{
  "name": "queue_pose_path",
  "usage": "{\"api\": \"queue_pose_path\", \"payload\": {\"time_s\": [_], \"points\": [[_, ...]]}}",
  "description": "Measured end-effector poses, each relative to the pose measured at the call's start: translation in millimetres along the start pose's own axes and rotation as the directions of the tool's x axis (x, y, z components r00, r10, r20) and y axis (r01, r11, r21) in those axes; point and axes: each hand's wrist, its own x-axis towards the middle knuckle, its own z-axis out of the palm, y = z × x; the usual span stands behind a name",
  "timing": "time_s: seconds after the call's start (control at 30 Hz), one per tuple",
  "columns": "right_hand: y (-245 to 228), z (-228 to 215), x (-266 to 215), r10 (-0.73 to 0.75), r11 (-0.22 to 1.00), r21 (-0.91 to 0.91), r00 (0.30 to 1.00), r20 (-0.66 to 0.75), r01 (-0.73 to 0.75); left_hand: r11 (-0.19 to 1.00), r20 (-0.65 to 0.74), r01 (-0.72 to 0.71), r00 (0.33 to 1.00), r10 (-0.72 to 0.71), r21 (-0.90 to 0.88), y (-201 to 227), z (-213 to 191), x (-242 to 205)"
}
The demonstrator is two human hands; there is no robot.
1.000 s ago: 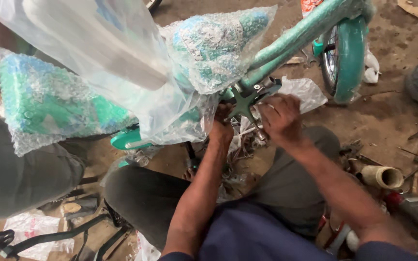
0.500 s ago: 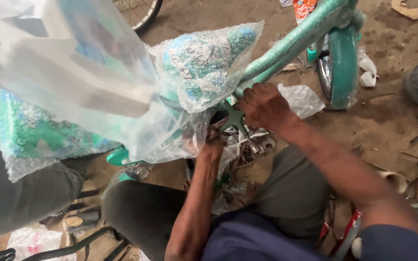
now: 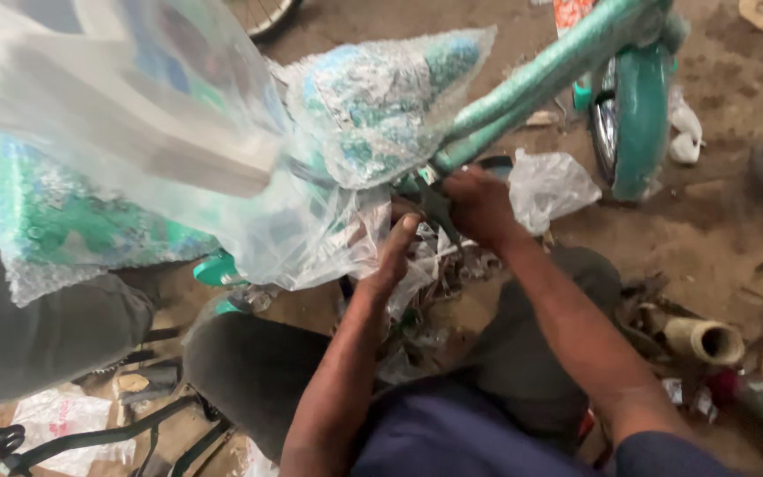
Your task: The person assembles a green bicycle by removing bubble wrap and tightening bolts on the frame using a screwdriver and wrench. The person works on the central frame area, securing components while sitting on the ground.
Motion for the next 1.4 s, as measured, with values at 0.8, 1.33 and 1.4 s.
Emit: {"api": "queue_pose_path", "payload": {"time_s": [0.8,1.33,1.4], "points": [[-63,108,-50,0.755,-0.036,0.947,0.612,0.234,-0.318,0.618,0.282,-0.410,0.912,0.298,0.671,55,110,54],[-28,-48,6,-0.308,0.945,-0.088,0.946,0.097,0.316,0.576,0.085,-0.175,0.980,0.181,0.799,46,15,-21],[-27,-54,12,-0.361,0.910,-0.158,0.921,0.147,0.383,0.636,0.104,-0.199,0.977,0.184,0.745,44,15,-25]]}}
